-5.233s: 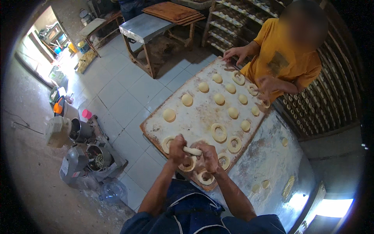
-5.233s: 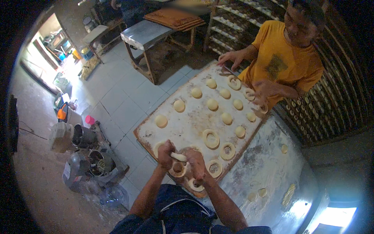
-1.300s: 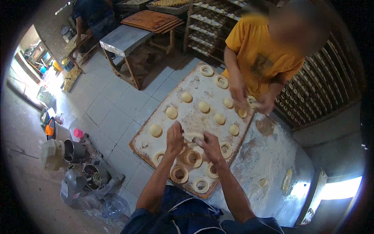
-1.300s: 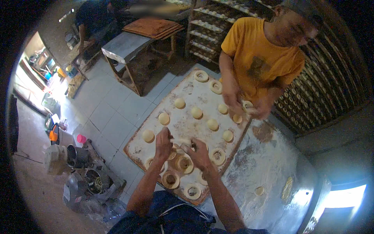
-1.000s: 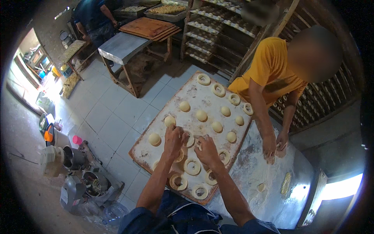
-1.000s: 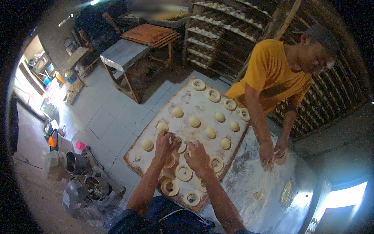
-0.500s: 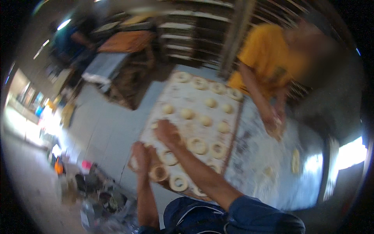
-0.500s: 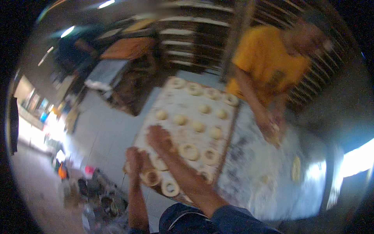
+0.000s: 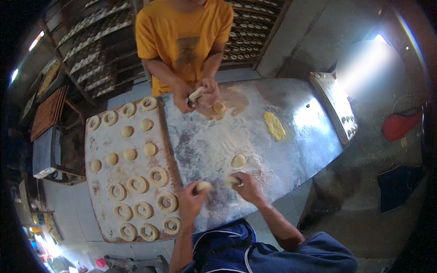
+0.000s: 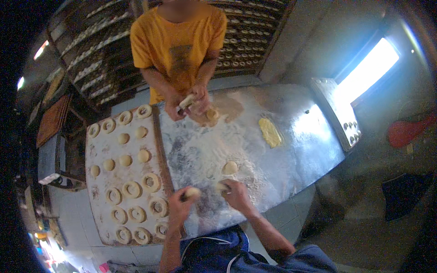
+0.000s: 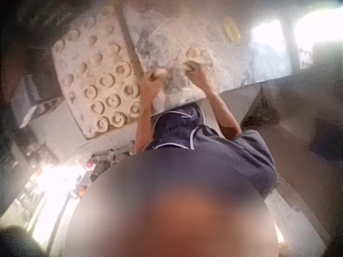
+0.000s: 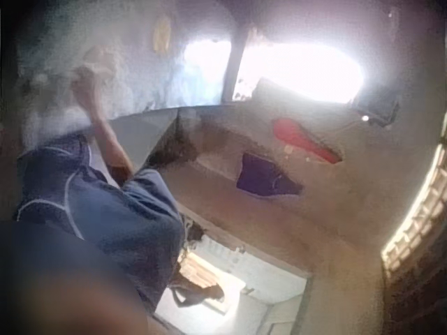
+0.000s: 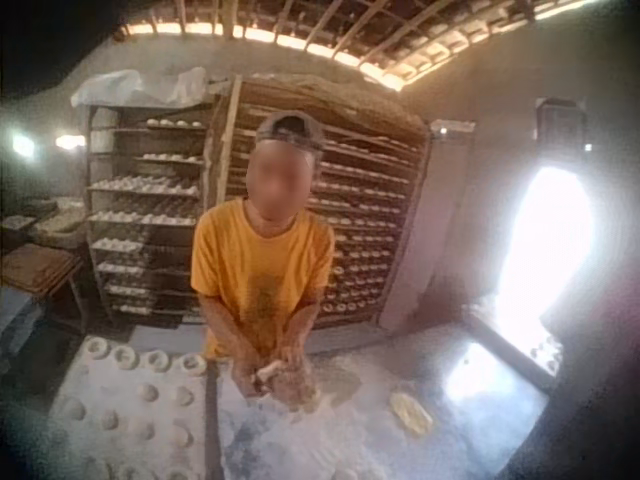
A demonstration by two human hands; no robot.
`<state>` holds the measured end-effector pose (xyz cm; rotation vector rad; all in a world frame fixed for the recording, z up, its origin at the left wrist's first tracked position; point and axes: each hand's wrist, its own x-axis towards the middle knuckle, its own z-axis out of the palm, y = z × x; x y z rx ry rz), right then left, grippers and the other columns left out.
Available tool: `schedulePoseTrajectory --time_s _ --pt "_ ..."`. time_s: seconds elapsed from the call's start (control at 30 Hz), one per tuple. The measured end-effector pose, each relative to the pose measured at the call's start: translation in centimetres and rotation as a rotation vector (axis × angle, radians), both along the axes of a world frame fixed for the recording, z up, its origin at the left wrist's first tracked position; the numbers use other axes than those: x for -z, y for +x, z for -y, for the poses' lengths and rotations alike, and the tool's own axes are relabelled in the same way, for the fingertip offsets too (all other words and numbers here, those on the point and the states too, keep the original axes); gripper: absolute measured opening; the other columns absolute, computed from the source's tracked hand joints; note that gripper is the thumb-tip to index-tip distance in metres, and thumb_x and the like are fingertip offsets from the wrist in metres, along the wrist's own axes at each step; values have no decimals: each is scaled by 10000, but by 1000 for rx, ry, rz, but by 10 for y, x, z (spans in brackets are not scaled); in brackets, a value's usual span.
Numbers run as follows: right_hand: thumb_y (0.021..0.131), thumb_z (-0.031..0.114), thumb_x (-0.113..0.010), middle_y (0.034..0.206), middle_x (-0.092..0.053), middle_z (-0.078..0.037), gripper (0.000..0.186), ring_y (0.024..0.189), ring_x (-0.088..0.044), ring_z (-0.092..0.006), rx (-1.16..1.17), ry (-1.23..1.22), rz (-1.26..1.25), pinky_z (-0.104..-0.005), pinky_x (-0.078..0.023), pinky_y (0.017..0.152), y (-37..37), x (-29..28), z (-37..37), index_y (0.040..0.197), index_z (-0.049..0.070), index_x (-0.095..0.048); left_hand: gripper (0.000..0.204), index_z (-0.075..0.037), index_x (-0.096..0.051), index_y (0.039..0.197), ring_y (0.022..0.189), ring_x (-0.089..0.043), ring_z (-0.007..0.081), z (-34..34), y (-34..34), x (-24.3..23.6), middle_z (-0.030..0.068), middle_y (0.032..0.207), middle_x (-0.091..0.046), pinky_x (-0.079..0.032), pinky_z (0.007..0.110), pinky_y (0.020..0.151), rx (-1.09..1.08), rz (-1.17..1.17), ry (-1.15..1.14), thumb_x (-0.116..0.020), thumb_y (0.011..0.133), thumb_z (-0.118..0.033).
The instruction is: The person rolls small dough balls on a metal table, flattens them, and shapes them into rings. The person places the shaped dough rings onto a wooden board alongside other prepared pieces.
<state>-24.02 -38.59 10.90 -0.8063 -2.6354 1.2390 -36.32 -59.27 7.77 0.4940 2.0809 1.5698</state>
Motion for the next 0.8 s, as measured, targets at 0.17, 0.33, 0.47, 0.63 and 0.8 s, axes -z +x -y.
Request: schedulePoseTrajectory --time_s 0.17,0.33,0.47,0.63,0.8 --pt "737 71 -720 885 -646 -157 207 1020 -608 -422 310 266 21 -513 -493 896 47 41 -59 931 8 -683 381 -23 -626 1181 896 -636 392 -119 42 21 166 984 -661 -508 488 851 69 -744 -172 -765 837 -105" --pt "732 101 -811 840 -668 -137 223 869 -669 -262 85 118 0 -416 -533 808 52 33 -78 834 25 -628 313 14 -646 1142 933 -658 353 -124 70 11 188 1057 -648 -555 427 821 104 -455 -31 -750 884 -128" --pt "781 102 -836 875 -706 -116 335 789 -671 -155 193 -578 -188 -325 -548 726 67 51 -84 985 14 -585 359 39 -668 1192 973 -699 214 -141 92 13 141 1091 -709 -584 339 835 94 33 79 -767 916 -169" --pt "812 48 -790 893 -696 -108 497 812 -672 -166 102 -590 -228 -325 -556 733 61 36 -95 1207 19 -491 252 38 -694 1158 905 -691 153 -160 104 -6 97 1003 -733 -584 311 818 -15 214 202 -712 962 -121" --pt "843 5 -722 997 -687 -122 492 873 -677 -188 -151 -750 -99 -347 -563 751 56 15 -109 1270 32 -478 280 24 -640 1216 1016 -679 175 -162 110 24 110 1071 -715 -559 314 887 -161 437 439 -697 972 -99"
